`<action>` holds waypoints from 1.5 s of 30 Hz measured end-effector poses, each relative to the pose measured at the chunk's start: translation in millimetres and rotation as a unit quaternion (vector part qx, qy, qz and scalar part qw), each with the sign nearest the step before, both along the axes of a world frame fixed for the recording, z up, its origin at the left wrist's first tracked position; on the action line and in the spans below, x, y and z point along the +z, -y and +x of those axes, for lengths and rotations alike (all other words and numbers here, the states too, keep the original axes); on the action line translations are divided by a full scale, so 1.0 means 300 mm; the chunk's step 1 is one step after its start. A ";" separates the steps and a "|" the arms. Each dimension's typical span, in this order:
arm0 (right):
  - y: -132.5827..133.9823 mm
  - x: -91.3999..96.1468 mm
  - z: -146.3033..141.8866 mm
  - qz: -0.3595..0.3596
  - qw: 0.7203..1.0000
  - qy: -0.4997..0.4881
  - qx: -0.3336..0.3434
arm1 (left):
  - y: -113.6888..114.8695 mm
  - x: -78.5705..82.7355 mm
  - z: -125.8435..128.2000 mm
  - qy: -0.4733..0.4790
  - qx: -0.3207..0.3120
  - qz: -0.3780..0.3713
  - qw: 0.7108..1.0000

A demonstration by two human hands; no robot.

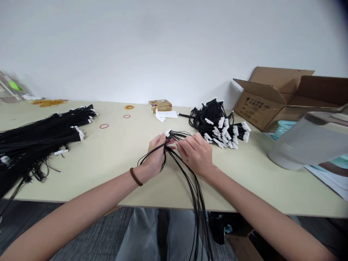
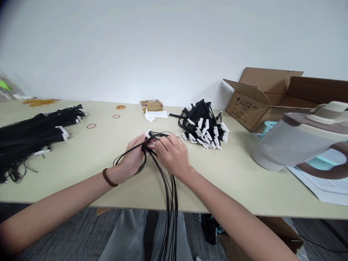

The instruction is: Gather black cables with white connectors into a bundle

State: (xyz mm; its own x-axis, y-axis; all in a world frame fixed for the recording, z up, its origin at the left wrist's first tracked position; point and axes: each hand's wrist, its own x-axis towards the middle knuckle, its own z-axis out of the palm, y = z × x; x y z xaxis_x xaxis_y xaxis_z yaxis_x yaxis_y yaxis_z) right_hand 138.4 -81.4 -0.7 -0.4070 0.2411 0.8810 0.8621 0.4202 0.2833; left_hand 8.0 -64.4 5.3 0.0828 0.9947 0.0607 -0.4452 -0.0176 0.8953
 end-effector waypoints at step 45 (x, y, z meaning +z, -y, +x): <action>-0.025 0.021 0.022 -0.200 0.977 -0.038 0.058 | 0.015 0.017 -0.008 0.002 -0.128 -0.050 0.990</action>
State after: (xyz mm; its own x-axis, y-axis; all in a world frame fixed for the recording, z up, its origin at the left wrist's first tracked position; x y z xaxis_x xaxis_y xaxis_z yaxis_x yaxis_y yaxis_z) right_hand 144.8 -74.0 5.4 -0.3892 0.5291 0.7540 0.8142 0.5805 0.0129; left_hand 5.5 -68.9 10.5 0.3336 0.9420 -0.0370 -0.4261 0.1857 0.8854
